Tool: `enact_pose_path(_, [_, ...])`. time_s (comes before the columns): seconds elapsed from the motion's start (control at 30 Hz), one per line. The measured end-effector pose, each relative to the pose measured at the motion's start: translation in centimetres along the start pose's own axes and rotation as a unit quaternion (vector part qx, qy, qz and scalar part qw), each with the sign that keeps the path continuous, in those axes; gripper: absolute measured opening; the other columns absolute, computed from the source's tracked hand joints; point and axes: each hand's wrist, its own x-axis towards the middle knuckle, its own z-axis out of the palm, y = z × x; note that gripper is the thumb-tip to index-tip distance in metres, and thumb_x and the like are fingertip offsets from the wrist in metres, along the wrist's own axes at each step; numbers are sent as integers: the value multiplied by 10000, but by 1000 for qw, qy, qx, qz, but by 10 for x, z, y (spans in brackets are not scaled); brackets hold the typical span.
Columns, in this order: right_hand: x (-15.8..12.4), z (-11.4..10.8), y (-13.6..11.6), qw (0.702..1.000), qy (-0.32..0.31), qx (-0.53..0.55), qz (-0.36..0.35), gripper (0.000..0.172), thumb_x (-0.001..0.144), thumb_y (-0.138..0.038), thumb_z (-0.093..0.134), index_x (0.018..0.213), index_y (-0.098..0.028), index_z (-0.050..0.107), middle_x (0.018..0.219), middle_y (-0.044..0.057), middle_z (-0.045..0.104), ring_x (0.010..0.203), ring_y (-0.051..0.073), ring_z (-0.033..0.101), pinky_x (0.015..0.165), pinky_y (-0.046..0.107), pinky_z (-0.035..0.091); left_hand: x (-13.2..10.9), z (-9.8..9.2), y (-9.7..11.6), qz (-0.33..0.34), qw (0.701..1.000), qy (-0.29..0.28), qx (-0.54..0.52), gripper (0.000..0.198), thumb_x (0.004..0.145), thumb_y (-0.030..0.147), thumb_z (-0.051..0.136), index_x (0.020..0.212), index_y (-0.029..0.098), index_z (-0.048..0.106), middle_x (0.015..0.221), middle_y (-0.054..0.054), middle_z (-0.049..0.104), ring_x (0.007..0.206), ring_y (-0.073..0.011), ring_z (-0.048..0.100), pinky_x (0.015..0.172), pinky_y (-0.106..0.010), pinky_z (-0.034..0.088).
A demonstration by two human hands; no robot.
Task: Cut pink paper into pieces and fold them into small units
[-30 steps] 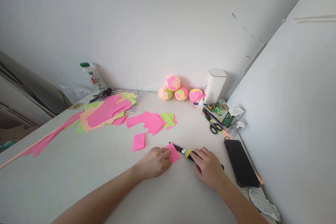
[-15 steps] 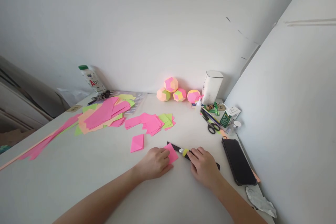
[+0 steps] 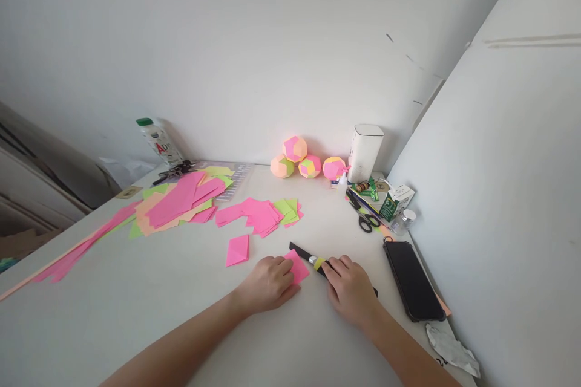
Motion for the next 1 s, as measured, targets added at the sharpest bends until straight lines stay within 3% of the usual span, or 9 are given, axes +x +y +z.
enact_pose_path(0.2, [-4,-10,9,999,-15,28,-2,404,764,-52,440,1087,-155,660,1003,113,688,861,236,586,694,372,532,2,0,-4,-42,999,6,-31,318,856,334,481,588,164,478,600,-15,453,524,-126,405,464,-252,239])
enact_pose_path(0.33, [-6,-18,13,999,-21,36,-5,422,728,-38,466,1077,-167,664,990,99,698,863,232,600,714,370,532,4,-3,-5,-70,995,2,-67,233,839,378,493,864,160,571,748,-49,550,602,-159,484,493,-260,337])
enact_pose_path(0.47, [-5,-23,14,998,-28,51,-13,427,734,-40,455,1084,-170,663,993,98,700,865,230,604,726,372,534,5,-5,-6,-79,992,-5,-102,408,784,429,546,1079,147,548,902,-93,603,691,-201,540,568,-305,430])
enact_pose_path(0.7, [-6,-25,17,996,-28,79,-37,420,761,-57,438,1112,-146,650,1014,106,689,879,235,595,750,393,530,4,-6,-9,-80,985,-11,-155,454,747,442,580,1095,152,549,940,-99,617,770,-227,557,661,-344,474])
enact_pose_path(0.8, [-6,-25,18,996,-20,74,-43,413,770,-60,435,1110,-151,651,1010,108,689,878,233,596,750,393,530,4,-3,-10,-82,983,2,-163,367,781,418,555,1039,157,562,913,-90,616,756,-216,553,656,-337,471])
enact_pose_path(0.9, [-6,-24,18,996,-18,74,-40,408,769,-60,435,1098,-151,659,1003,107,693,865,230,600,738,383,535,4,2,-10,-90,982,32,-164,175,865,269,451,927,157,571,833,-74,607,701,-180,538,613,-298,455])
enact_pose_path(1.0, [-6,-23,18,997,-21,74,-30,410,759,-56,440,1090,-149,665,1000,106,697,861,228,601,734,379,538,3,4,-16,-106,976,114,-150,203,876,106,373,876,156,570,786,-64,595,709,-163,535,604,-269,445])
